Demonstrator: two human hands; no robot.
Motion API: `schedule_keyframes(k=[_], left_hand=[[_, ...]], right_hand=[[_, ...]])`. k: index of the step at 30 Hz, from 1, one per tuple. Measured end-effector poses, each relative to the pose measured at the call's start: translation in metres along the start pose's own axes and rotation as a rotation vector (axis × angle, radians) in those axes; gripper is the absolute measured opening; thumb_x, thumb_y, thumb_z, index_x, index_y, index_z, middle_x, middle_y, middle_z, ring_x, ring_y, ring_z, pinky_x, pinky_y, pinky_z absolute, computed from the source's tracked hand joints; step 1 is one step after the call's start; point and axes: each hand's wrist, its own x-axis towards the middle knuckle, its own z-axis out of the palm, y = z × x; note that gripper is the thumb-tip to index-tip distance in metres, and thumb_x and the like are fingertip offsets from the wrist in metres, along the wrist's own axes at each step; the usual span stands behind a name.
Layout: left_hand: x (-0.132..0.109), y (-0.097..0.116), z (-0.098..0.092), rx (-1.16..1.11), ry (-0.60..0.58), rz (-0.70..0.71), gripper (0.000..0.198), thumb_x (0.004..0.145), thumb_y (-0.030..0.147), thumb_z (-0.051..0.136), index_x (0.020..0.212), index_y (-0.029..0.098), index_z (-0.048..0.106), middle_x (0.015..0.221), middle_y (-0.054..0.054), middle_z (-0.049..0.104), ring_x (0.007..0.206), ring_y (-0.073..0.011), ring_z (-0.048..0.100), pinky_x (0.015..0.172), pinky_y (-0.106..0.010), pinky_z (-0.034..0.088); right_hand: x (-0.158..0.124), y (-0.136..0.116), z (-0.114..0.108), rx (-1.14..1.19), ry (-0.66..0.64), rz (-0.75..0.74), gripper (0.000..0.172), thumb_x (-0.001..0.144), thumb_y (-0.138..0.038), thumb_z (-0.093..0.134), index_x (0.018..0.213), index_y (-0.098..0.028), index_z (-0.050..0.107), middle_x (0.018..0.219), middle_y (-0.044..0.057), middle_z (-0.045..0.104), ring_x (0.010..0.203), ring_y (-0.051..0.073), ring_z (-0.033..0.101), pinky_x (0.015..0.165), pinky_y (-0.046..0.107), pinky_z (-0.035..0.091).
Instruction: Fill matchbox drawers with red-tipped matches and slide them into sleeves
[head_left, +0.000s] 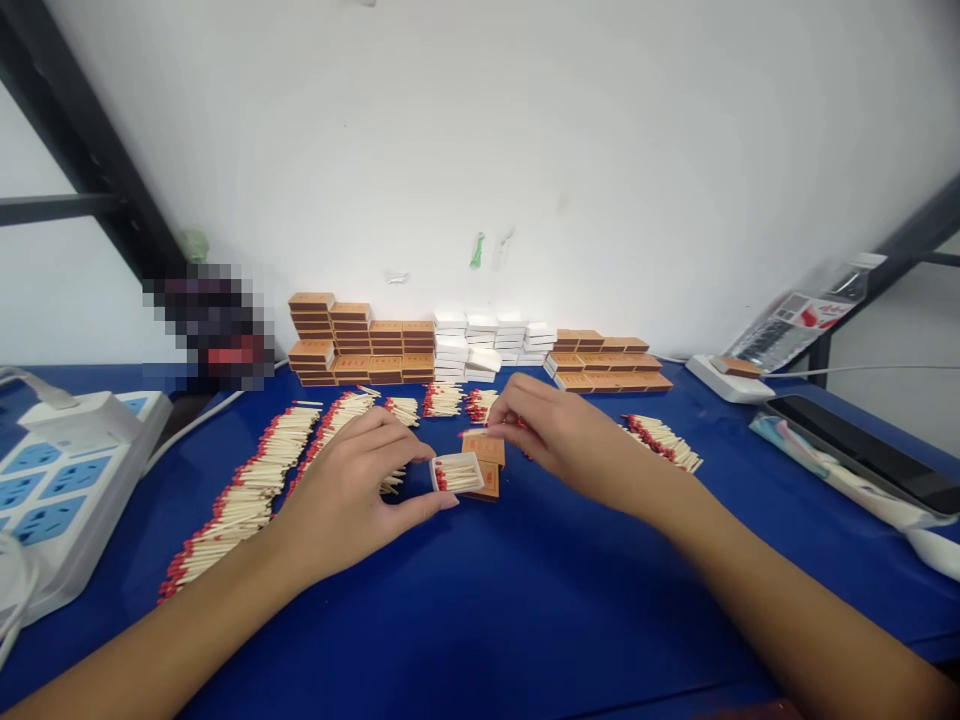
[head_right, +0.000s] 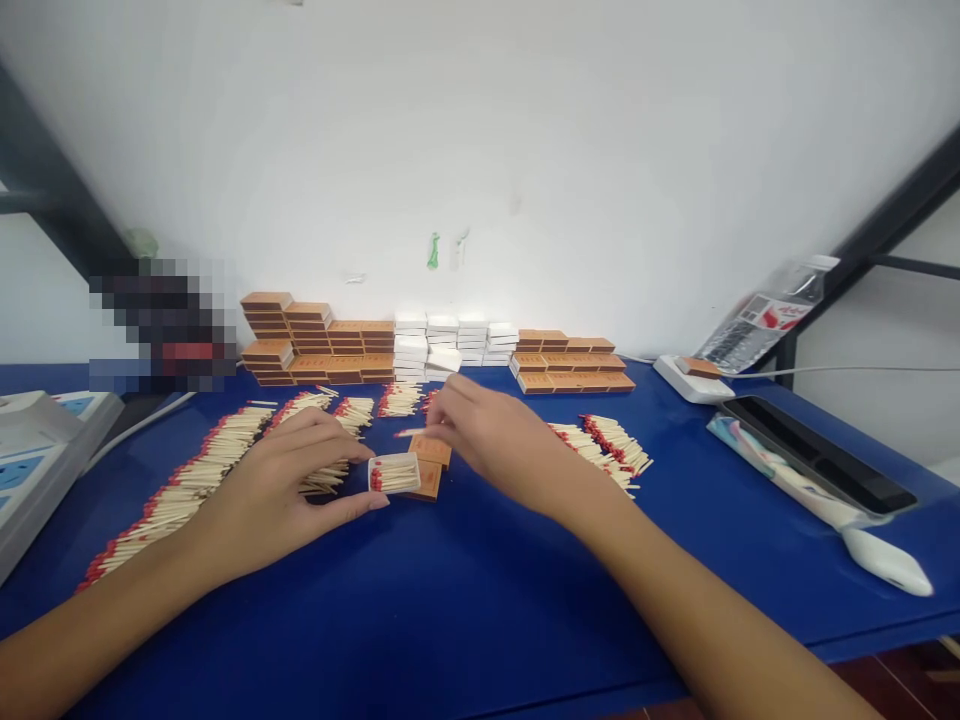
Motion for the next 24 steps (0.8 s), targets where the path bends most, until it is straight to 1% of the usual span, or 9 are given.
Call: schedule_keyframes(k=[3, 8, 12, 16, 18, 21, 24], left_hand=[[0.000, -0.001, 0.000, 0.001, -0.011, -0.005, 0.029, 0.093, 0.043, 0.087, 0.106, 0.020, 0.077, 0.092, -0.004, 0.076, 0.094, -0.0241, 0.064, 0.084, -0.039, 0.054], [-0.001, 0.000, 0.001, -0.011, -0.012, -0.002, 0.030, 0.092, 0.042, 0.088, 0.106, 0.018, 0.076, 0.092, -0.003, 0.075, 0.094, -0.0234, 0.063, 0.085, -0.038, 0.053], [-0.001, 0.000, 0.002, -0.018, -0.014, 0.007, 0.029, 0.092, 0.042, 0.087, 0.106, 0.019, 0.075, 0.092, -0.004, 0.075, 0.093, -0.0233, 0.063, 0.084, -0.038, 0.053], [-0.001, 0.001, 0.001, -0.015, -0.010, 0.025, 0.029, 0.093, 0.040, 0.088, 0.106, 0.018, 0.075, 0.096, -0.004, 0.077, 0.094, -0.0231, 0.064, 0.087, -0.038, 0.053], [-0.001, 0.001, 0.001, -0.013, -0.006, 0.025, 0.029, 0.092, 0.039, 0.089, 0.106, 0.017, 0.076, 0.097, -0.004, 0.077, 0.095, -0.0232, 0.064, 0.088, -0.038, 0.053], [-0.001, 0.001, 0.000, -0.016, -0.008, 0.017, 0.030, 0.092, 0.040, 0.088, 0.106, 0.017, 0.076, 0.094, -0.004, 0.076, 0.094, -0.0229, 0.063, 0.085, -0.038, 0.053], [-0.001, 0.001, 0.000, -0.008, -0.009, 0.006, 0.031, 0.093, 0.043, 0.087, 0.105, 0.017, 0.076, 0.091, -0.003, 0.075, 0.092, -0.0230, 0.062, 0.084, -0.039, 0.054]], right_hand=[[-0.005, -0.019, 0.006, -0.036, -0.063, -0.059, 0.016, 0.109, -0.019, 0.053, 0.098, -0.025, 0.063, 0.108, 0.007, 0.069, 0.083, 0.020, 0.065, 0.071, 0.034, 0.048], [-0.008, -0.018, 0.014, -0.158, -0.073, -0.121, 0.017, 0.105, -0.009, 0.057, 0.098, -0.023, 0.065, 0.106, 0.007, 0.070, 0.081, 0.020, 0.064, 0.067, 0.033, 0.044], [-0.006, -0.023, 0.017, -0.197, -0.135, -0.105, 0.014, 0.107, -0.012, 0.059, 0.100, -0.021, 0.067, 0.107, 0.007, 0.070, 0.077, 0.018, 0.063, 0.065, 0.033, 0.043], [-0.006, -0.033, 0.021, -0.138, -0.169, -0.113, 0.013, 0.112, -0.019, 0.057, 0.103, -0.018, 0.067, 0.106, 0.007, 0.070, 0.081, 0.018, 0.066, 0.068, 0.032, 0.046], [-0.006, -0.034, 0.023, -0.078, -0.163, -0.117, 0.014, 0.113, -0.021, 0.056, 0.106, -0.017, 0.068, 0.107, 0.007, 0.070, 0.084, 0.018, 0.067, 0.070, 0.032, 0.047], [-0.005, -0.023, 0.019, 0.029, -0.103, -0.118, 0.014, 0.112, -0.022, 0.056, 0.109, -0.020, 0.069, 0.110, 0.006, 0.070, 0.087, 0.017, 0.066, 0.073, 0.030, 0.047], [-0.003, 0.008, 0.006, 0.048, 0.050, -0.058, 0.014, 0.110, -0.027, 0.059, 0.106, -0.021, 0.070, 0.101, 0.005, 0.070, 0.082, 0.017, 0.063, 0.072, 0.031, 0.046]])
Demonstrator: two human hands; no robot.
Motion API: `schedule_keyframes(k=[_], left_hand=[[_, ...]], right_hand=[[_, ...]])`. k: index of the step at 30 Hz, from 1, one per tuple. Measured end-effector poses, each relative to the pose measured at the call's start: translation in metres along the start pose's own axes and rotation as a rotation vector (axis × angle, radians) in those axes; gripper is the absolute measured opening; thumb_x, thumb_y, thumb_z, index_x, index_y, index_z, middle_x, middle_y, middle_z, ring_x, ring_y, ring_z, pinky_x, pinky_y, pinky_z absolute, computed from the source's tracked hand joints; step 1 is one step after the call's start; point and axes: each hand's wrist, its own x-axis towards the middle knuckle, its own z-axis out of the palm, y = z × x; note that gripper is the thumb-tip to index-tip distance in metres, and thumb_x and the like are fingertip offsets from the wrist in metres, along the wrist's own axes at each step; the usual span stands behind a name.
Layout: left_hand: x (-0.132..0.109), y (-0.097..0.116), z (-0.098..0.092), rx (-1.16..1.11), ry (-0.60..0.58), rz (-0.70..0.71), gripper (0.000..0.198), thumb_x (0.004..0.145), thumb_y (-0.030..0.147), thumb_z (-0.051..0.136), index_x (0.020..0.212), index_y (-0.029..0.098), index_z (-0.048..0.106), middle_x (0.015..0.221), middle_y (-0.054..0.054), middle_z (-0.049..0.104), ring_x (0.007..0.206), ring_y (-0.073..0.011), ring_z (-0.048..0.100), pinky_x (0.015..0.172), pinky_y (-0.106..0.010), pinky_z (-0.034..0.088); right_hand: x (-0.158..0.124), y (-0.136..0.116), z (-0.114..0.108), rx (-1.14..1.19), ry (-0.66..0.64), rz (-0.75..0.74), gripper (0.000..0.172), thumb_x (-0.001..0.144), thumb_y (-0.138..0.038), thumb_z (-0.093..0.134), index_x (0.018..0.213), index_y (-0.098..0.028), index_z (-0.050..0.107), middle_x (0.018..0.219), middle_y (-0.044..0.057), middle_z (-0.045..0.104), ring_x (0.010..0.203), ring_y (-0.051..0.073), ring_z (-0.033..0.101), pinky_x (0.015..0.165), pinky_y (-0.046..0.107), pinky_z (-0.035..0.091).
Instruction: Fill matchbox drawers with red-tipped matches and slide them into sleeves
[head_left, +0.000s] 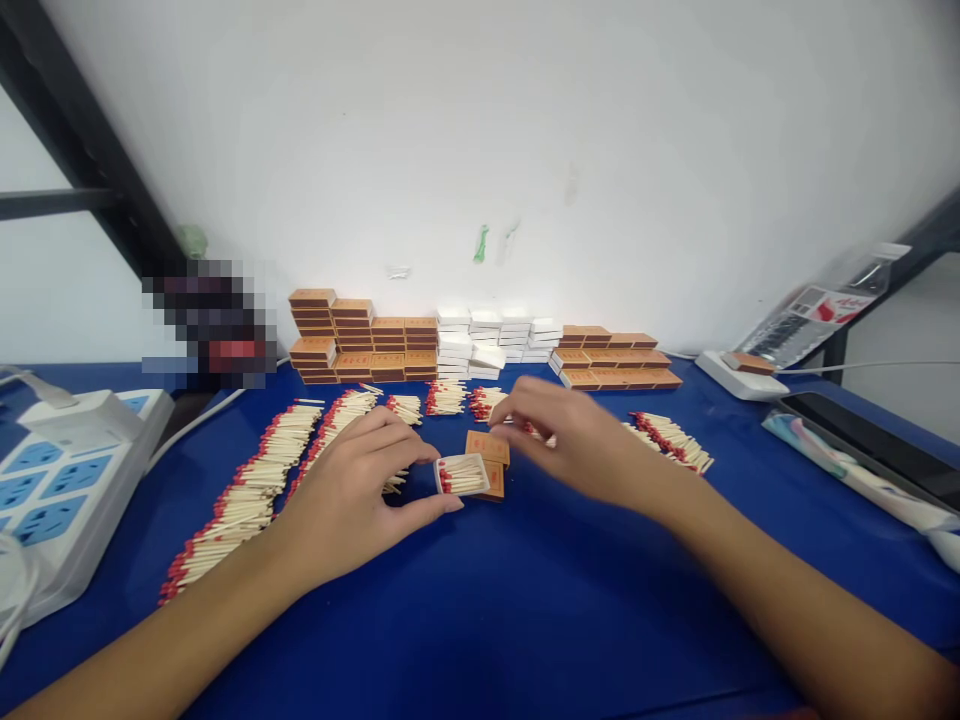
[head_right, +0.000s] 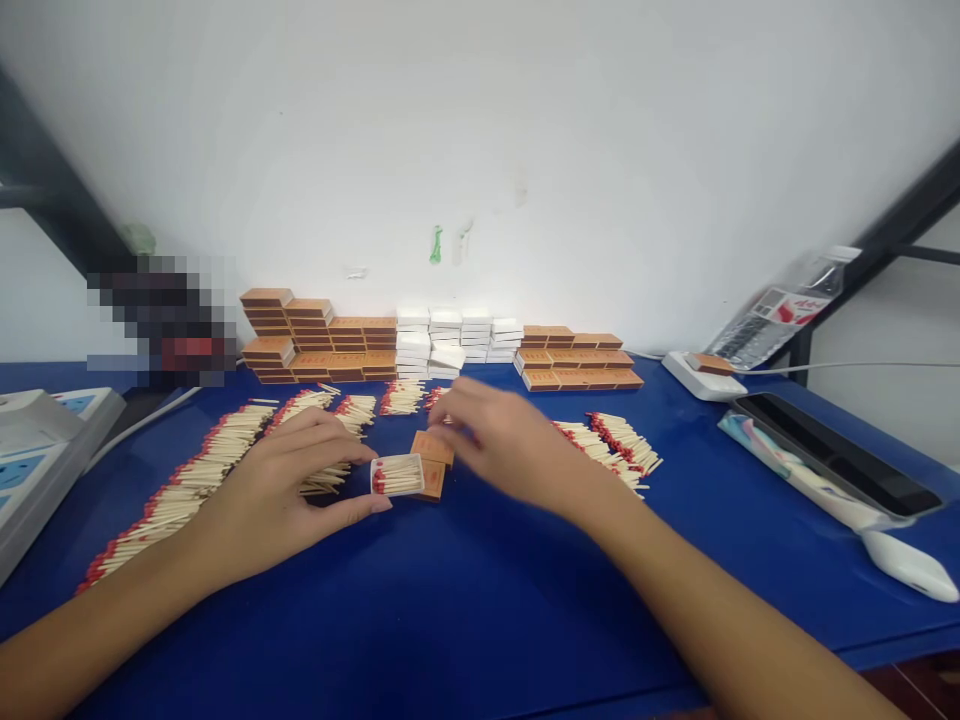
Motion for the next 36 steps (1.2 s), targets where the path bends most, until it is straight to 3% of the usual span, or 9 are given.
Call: schedule_keyframes(k=[4, 8, 14, 21, 36], left_hand=[[0.000, 0.000, -0.001, 0.001, -0.011, -0.008, 0.030, 0.094, 0.043, 0.086, 0.106, 0.018, 0.076, 0.091, -0.003, 0.075, 0.091, -0.0228, 0.062, 0.084, -0.038, 0.054], [0.000, 0.000, 0.000, -0.003, -0.016, -0.009, 0.030, 0.095, 0.044, 0.085, 0.106, 0.018, 0.077, 0.090, -0.003, 0.075, 0.091, -0.0226, 0.063, 0.083, -0.038, 0.054], [-0.001, -0.002, -0.001, 0.012, 0.001, -0.003, 0.029, 0.096, 0.046, 0.083, 0.107, 0.020, 0.076, 0.093, -0.004, 0.076, 0.095, -0.0240, 0.064, 0.085, -0.038, 0.054], [0.000, -0.002, -0.003, 0.008, 0.016, 0.020, 0.028, 0.096, 0.045, 0.083, 0.107, 0.020, 0.076, 0.094, -0.003, 0.076, 0.096, -0.0235, 0.065, 0.087, -0.038, 0.053], [-0.001, -0.004, -0.002, 0.010, 0.006, -0.001, 0.028, 0.097, 0.046, 0.082, 0.108, 0.021, 0.076, 0.094, -0.003, 0.075, 0.097, -0.0228, 0.065, 0.088, -0.037, 0.053]], right_hand=[[0.000, 0.054, -0.020, -0.132, 0.074, 0.243, 0.019, 0.105, -0.033, 0.062, 0.094, -0.020, 0.071, 0.088, 0.007, 0.069, 0.078, 0.021, 0.060, 0.070, 0.035, 0.043], [0.001, 0.082, -0.024, -0.112, -0.067, 0.388, 0.025, 0.101, -0.040, 0.064, 0.092, -0.019, 0.075, 0.083, 0.007, 0.070, 0.076, 0.022, 0.060, 0.068, 0.036, 0.041], [-0.001, 0.063, -0.028, 0.020, -0.121, 0.342, 0.025, 0.096, -0.044, 0.070, 0.089, -0.021, 0.075, 0.081, 0.005, 0.068, 0.073, 0.019, 0.057, 0.066, 0.034, 0.041], [-0.013, 0.039, -0.042, 0.131, -0.365, 0.308, 0.020, 0.091, -0.046, 0.079, 0.090, -0.027, 0.085, 0.093, 0.005, 0.071, 0.079, 0.018, 0.060, 0.067, 0.033, 0.044], [-0.009, 0.037, -0.034, 0.106, -0.401, 0.336, 0.017, 0.092, -0.037, 0.073, 0.087, -0.022, 0.081, 0.093, 0.006, 0.072, 0.074, 0.018, 0.061, 0.065, 0.032, 0.046]])
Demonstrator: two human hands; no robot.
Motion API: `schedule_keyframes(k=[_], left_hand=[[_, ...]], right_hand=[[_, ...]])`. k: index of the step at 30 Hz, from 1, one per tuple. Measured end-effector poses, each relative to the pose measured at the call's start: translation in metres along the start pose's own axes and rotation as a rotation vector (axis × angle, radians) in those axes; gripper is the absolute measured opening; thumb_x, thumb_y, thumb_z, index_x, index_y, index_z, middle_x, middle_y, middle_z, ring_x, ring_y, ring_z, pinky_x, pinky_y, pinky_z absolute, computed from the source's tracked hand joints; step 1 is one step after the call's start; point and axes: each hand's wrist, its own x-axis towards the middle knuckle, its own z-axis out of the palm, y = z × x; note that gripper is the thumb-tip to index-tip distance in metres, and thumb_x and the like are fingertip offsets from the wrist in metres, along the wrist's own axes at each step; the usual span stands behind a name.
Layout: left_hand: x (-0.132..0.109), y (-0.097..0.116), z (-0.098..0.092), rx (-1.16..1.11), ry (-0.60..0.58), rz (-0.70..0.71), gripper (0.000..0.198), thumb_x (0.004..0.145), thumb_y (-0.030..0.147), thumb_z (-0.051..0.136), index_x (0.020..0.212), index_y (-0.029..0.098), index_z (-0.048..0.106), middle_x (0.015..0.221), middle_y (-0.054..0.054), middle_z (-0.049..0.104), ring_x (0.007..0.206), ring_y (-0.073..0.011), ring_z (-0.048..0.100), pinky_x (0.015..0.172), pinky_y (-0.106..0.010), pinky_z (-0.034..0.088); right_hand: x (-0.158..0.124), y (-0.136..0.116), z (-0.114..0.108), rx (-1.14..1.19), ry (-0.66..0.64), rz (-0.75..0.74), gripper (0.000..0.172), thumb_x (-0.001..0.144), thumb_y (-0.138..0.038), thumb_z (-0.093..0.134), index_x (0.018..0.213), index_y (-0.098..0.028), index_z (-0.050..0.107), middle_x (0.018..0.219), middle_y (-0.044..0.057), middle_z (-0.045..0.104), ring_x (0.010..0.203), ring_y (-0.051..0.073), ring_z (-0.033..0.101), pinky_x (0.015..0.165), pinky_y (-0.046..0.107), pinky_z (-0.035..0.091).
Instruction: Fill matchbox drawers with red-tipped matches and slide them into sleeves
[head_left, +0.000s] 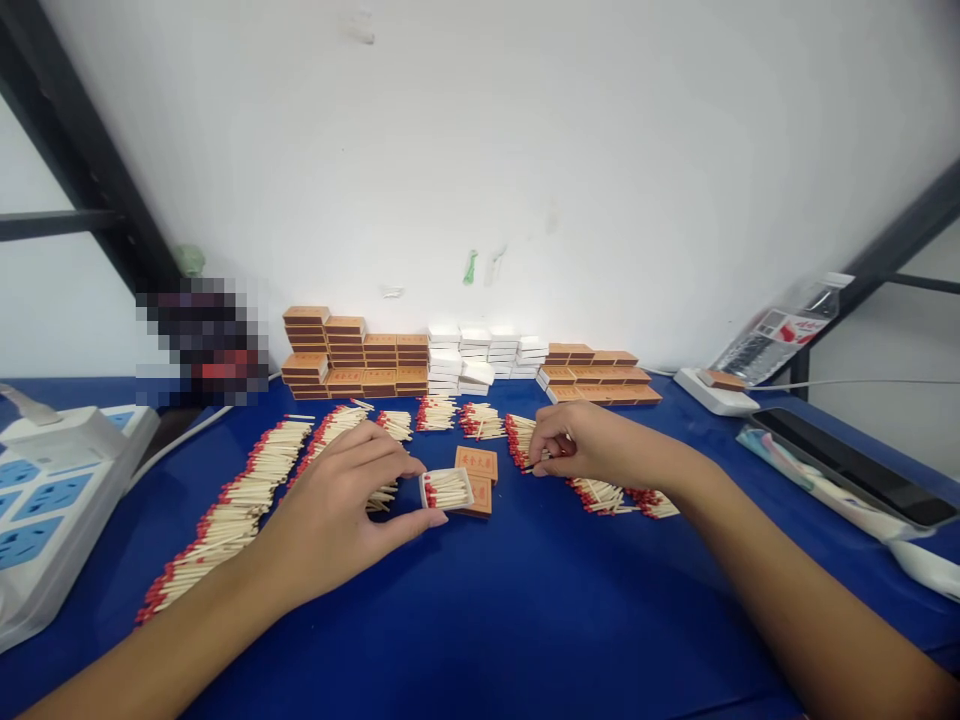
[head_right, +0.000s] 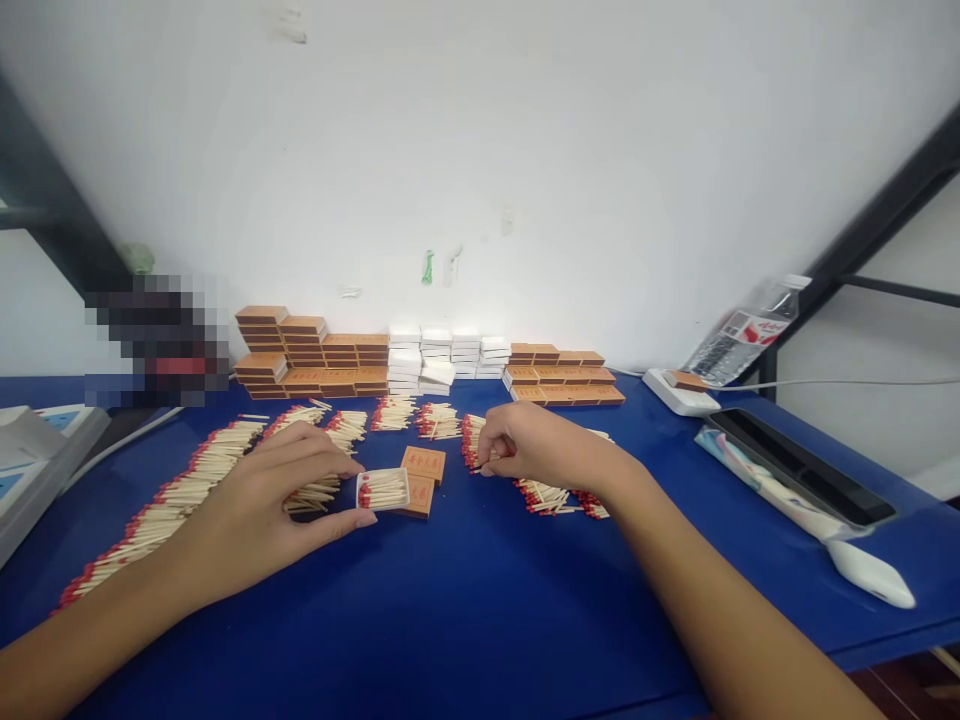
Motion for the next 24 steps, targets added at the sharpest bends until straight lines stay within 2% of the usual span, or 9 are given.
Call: schedule_keyframes(k=[7, 12, 15, 24], left_hand=[[0.0005, 0.0013, -0.0010, 0.003, 0.001, 0.000, 0.028, 0.096, 0.046, 0.083, 0.107, 0.021, 0.076, 0.094, -0.003, 0.075, 0.095, -0.0225, 0.064, 0.087, -0.037, 0.052], [0.0001, 0.0018, -0.0020, -0.001, 0.002, -0.006, 0.026, 0.095, 0.043, 0.085, 0.106, 0.021, 0.076, 0.094, -0.003, 0.075, 0.095, -0.0226, 0.066, 0.087, -0.038, 0.052], [-0.0001, 0.0016, -0.0017, -0.004, 0.008, -0.001, 0.028, 0.095, 0.044, 0.085, 0.107, 0.021, 0.076, 0.095, -0.003, 0.075, 0.096, -0.0230, 0.066, 0.089, -0.038, 0.053], [-0.0003, 0.0013, -0.0018, -0.006, 0.004, 0.001, 0.026, 0.096, 0.043, 0.084, 0.109, 0.021, 0.076, 0.097, -0.004, 0.076, 0.097, -0.0229, 0.066, 0.091, -0.039, 0.053]], right_hand=[[0.0005, -0.0038, -0.0007, -0.016, 0.014, -0.040, 0.018, 0.094, -0.034, 0.072, 0.085, -0.022, 0.082, 0.084, 0.006, 0.072, 0.070, 0.018, 0.058, 0.063, 0.033, 0.044], [0.0016, -0.0016, -0.0004, 0.002, 0.025, -0.015, 0.016, 0.091, -0.036, 0.076, 0.092, -0.023, 0.084, 0.092, 0.007, 0.077, 0.076, 0.020, 0.064, 0.066, 0.033, 0.047], [0.0020, -0.0016, 0.0003, 0.009, 0.009, -0.021, 0.018, 0.093, -0.036, 0.074, 0.088, -0.022, 0.083, 0.088, 0.007, 0.075, 0.073, 0.019, 0.062, 0.064, 0.033, 0.046], [0.0017, -0.0021, 0.0008, 0.005, 0.053, -0.038, 0.025, 0.092, -0.048, 0.078, 0.088, -0.024, 0.083, 0.084, 0.005, 0.072, 0.072, 0.018, 0.059, 0.064, 0.032, 0.044]])
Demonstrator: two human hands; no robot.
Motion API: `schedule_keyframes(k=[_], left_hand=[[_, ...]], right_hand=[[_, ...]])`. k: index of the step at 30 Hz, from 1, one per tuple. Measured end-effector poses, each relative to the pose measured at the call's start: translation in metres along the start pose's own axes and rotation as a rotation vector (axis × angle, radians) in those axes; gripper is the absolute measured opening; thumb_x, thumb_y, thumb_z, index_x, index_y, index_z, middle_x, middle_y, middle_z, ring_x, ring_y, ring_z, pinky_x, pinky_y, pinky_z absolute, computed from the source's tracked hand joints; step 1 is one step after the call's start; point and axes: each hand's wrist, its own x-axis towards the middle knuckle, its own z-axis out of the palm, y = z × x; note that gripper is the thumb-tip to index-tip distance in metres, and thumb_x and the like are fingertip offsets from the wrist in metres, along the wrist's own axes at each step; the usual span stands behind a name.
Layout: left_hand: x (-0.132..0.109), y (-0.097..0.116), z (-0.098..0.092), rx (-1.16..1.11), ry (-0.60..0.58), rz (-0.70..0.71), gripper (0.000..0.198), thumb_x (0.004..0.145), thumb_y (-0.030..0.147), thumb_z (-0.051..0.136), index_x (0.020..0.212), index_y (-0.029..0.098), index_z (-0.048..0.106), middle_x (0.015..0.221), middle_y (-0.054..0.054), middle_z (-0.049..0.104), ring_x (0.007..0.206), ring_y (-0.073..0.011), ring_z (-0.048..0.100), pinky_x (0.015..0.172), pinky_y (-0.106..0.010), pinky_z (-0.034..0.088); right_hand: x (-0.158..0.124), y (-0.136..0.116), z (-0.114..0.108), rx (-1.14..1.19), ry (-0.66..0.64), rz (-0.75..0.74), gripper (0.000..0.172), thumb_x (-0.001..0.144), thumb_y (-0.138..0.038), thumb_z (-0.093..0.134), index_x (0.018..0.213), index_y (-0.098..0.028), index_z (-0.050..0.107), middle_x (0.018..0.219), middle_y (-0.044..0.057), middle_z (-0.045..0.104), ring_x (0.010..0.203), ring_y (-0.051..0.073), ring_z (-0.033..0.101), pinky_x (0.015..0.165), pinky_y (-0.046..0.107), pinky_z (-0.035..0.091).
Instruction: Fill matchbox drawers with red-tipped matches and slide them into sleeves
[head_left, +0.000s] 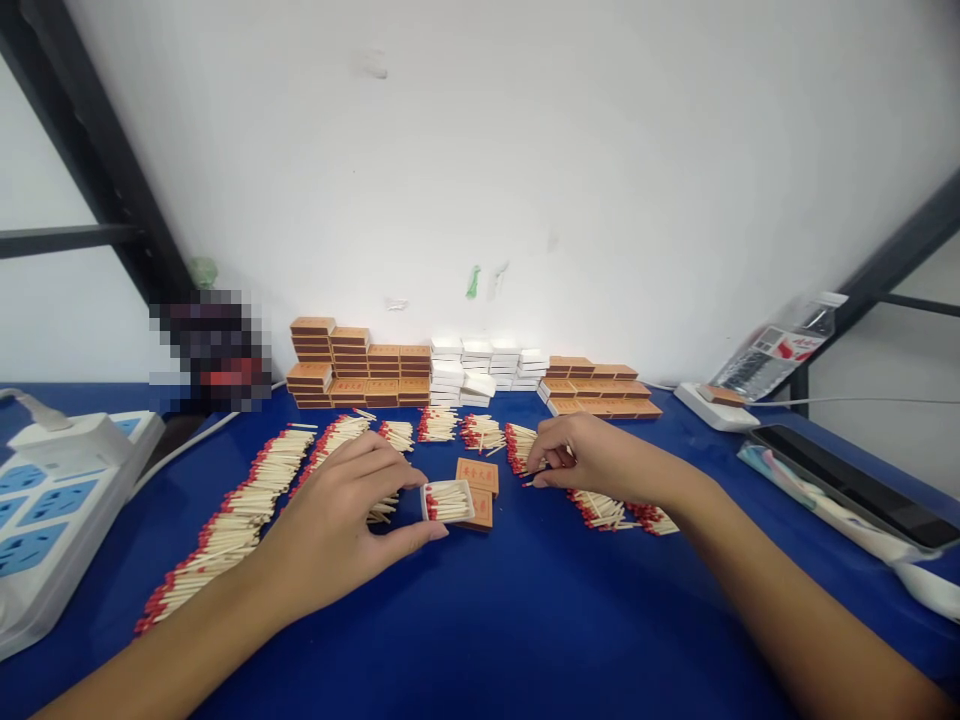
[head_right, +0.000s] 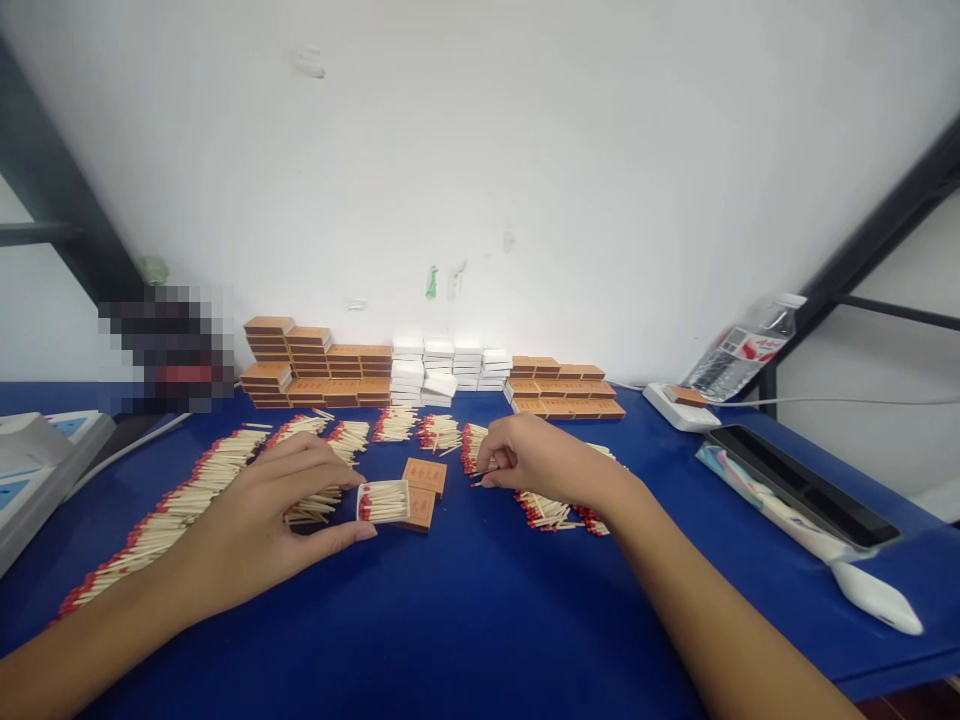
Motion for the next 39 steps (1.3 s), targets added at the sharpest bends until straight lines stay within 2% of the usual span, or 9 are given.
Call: schedule_keyframes(k=[8, 14, 20, 23, 26, 30, 34, 39], left_hand=[[0.000, 0.001, 0.000, 0.008, 0.005, 0.003, 0.027, 0.096, 0.044, 0.084, 0.108, 0.021, 0.076, 0.095, -0.004, 0.076, 0.096, -0.0239, 0.067, 0.088, -0.040, 0.054], [0.000, 0.002, -0.001, 0.012, -0.006, 0.002, 0.027, 0.096, 0.044, 0.084, 0.109, 0.021, 0.076, 0.094, -0.004, 0.076, 0.096, -0.0242, 0.067, 0.089, -0.040, 0.054], [0.000, 0.003, -0.001, 0.005, -0.021, -0.009, 0.026, 0.095, 0.042, 0.085, 0.108, 0.021, 0.076, 0.095, -0.004, 0.076, 0.096, -0.0243, 0.068, 0.088, -0.039, 0.055], [0.001, 0.004, 0.000, 0.009, -0.019, -0.013, 0.026, 0.095, 0.042, 0.085, 0.108, 0.021, 0.076, 0.094, -0.004, 0.077, 0.095, -0.0242, 0.068, 0.088, -0.039, 0.056], [0.001, 0.005, 0.002, 0.003, 0.003, 0.002, 0.027, 0.094, 0.041, 0.087, 0.108, 0.020, 0.076, 0.094, -0.004, 0.077, 0.094, -0.0242, 0.068, 0.088, -0.040, 0.056], [0.003, 0.011, 0.005, -0.016, 0.057, 0.034, 0.027, 0.092, 0.039, 0.088, 0.107, 0.020, 0.075, 0.095, -0.004, 0.078, 0.094, -0.0240, 0.068, 0.089, -0.040, 0.057], [0.004, 0.015, 0.007, -0.017, 0.084, 0.030, 0.029, 0.091, 0.038, 0.090, 0.106, 0.020, 0.074, 0.093, -0.004, 0.077, 0.092, -0.0230, 0.067, 0.088, -0.041, 0.057], [0.004, 0.016, 0.009, -0.025, 0.093, 0.027, 0.030, 0.089, 0.037, 0.091, 0.105, 0.019, 0.074, 0.093, -0.003, 0.077, 0.092, -0.0233, 0.068, 0.087, -0.041, 0.057]], right_hand=[[0.001, 0.001, 0.000, 0.010, -0.040, 0.023, 0.020, 0.094, -0.040, 0.074, 0.089, -0.023, 0.082, 0.088, 0.006, 0.074, 0.074, 0.019, 0.061, 0.063, 0.032, 0.043], [-0.002, 0.004, -0.002, -0.008, -0.084, 0.120, 0.021, 0.094, -0.041, 0.074, 0.087, -0.021, 0.077, 0.078, 0.003, 0.067, 0.066, 0.016, 0.055, 0.058, 0.031, 0.040], [0.000, 0.007, 0.006, -0.055, -0.072, 0.034, 0.016, 0.097, -0.035, 0.068, 0.089, -0.022, 0.073, 0.085, 0.005, 0.069, 0.073, 0.018, 0.057, 0.062, 0.031, 0.041], [-0.003, -0.004, 0.004, -0.054, -0.007, 0.005, 0.020, 0.101, -0.038, 0.065, 0.089, -0.022, 0.070, 0.082, 0.004, 0.067, 0.071, 0.018, 0.056, 0.062, 0.031, 0.040], [-0.007, -0.022, 0.004, -0.053, 0.125, -0.064, 0.026, 0.106, -0.042, 0.062, 0.091, -0.023, 0.070, 0.083, 0.004, 0.066, 0.072, 0.018, 0.057, 0.064, 0.031, 0.042], [-0.011, -0.044, 0.020, -0.118, 0.256, -0.236, 0.019, 0.110, -0.032, 0.060, 0.096, -0.023, 0.069, 0.092, 0.005, 0.067, 0.075, 0.017, 0.059, 0.067, 0.029, 0.044], [-0.012, -0.056, 0.038, -0.200, 0.326, -0.385, 0.015, 0.111, -0.023, 0.058, 0.102, -0.022, 0.070, 0.096, 0.005, 0.068, 0.075, 0.015, 0.061, 0.066, 0.029, 0.044], [-0.010, -0.065, 0.048, -0.252, 0.362, -0.400, 0.014, 0.109, -0.021, 0.059, 0.101, -0.021, 0.070, 0.093, 0.004, 0.069, 0.072, 0.016, 0.063, 0.063, 0.030, 0.044]])
